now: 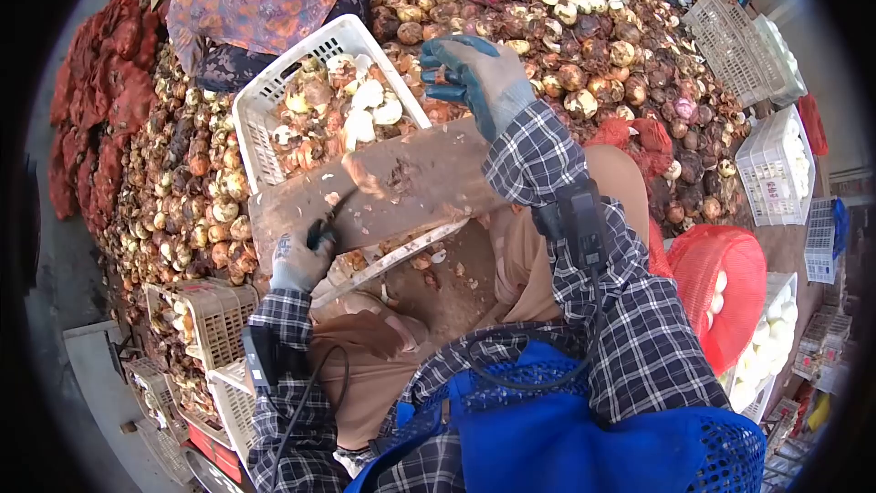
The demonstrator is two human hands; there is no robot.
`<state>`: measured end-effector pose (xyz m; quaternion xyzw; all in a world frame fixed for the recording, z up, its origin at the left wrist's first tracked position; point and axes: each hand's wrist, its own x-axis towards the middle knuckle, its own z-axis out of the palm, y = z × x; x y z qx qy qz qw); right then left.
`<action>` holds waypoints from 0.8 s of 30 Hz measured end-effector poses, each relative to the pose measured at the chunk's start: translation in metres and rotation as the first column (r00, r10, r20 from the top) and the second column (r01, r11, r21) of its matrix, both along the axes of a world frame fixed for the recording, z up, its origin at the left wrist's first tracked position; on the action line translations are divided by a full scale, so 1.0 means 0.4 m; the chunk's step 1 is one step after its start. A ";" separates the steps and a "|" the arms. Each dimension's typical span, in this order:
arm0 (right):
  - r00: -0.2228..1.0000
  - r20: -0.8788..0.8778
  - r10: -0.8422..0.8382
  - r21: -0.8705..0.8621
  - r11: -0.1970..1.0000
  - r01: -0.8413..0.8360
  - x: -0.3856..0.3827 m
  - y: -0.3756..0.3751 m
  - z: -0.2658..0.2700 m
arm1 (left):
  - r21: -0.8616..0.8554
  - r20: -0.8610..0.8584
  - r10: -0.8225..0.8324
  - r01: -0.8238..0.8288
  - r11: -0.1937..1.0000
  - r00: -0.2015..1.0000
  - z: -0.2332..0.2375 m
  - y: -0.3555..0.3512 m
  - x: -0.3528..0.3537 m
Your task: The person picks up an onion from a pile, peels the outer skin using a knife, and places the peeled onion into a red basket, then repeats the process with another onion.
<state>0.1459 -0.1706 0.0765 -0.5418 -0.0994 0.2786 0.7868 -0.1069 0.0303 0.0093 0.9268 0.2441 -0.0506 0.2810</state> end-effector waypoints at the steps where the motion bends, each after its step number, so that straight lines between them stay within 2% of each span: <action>1: 1.000 -0.001 -0.007 0.004 1.000 0.007 -0.001 0.001 -0.002 | 0.129 0.075 0.012 -0.022 0.991 0.997 0.020 -0.016 0.011; 2: 1.000 -0.001 -0.017 0.006 1.000 0.017 0.001 0.000 -0.005 | -0.003 0.043 -0.009 0.009 1.000 0.999 0.034 -0.029 0.021; 3: 1.000 0.000 -0.017 0.005 1.000 0.017 0.004 -0.001 -0.011 | 0.098 -0.015 -0.149 0.150 0.984 0.989 0.018 -0.038 0.022; 5: 1.000 0.002 -0.008 0.002 1.000 0.008 0.011 -0.002 -0.022 | 0.029 -0.042 -0.149 0.151 0.988 0.988 -0.002 -0.076 0.018; 8: 1.000 0.000 -0.019 0.005 1.000 0.019 0.003 -0.005 -0.019 | 0.021 -0.075 -0.158 0.160 0.987 0.985 0.014 -0.061 0.046; 11: 1.000 -0.005 -0.019 -0.005 1.000 0.019 0.004 -0.003 -0.017 | -0.086 -0.029 -0.114 0.111 0.990 0.993 -0.069 -0.018 0.040; 12: 1.000 -0.010 -0.022 -0.009 1.000 0.022 0.004 -0.004 -0.018 | -0.157 -0.020 -0.087 0.082 0.984 0.996 -0.064 -0.015 0.043; 13: 1.000 -0.007 -0.019 -0.009 1.000 0.019 0.003 -0.005 -0.015 | -0.344 -0.104 -0.005 -0.032 0.939 0.995 -0.057 -0.006 0.052; 15: 1.000 -0.003 -0.013 -0.011 1.000 0.013 -0.003 -0.007 -0.007 | -0.637 -0.307 0.101 -0.283 0.717 0.946 -0.039 0.019 0.073; 16: 1.000 -0.013 -0.025 -0.015 1.000 0.024 -0.004 -0.007 -0.010 | -0.630 -0.286 0.063 -0.238 0.739 0.956 -0.047 0.035 0.078; 19: 0.998 -0.037 -0.045 -0.030 0.999 0.044 -0.001 -0.004 -0.021 | -0.275 -0.063 0.165 -0.175 0.945 0.984 0.013 -0.014 0.086; 22: 0.998 -0.044 -0.037 -0.039 0.999 0.036 -0.001 -0.007 -0.023 | -0.029 0.023 0.192 -0.191 0.981 0.981 0.008 -0.030 0.083; 24: 0.999 -0.035 -0.035 -0.033 0.999 0.034 -0.004 -0.008 -0.020 | -0.064 -0.053 -0.008 0.004 0.998 0.999 0.037 -0.057 0.079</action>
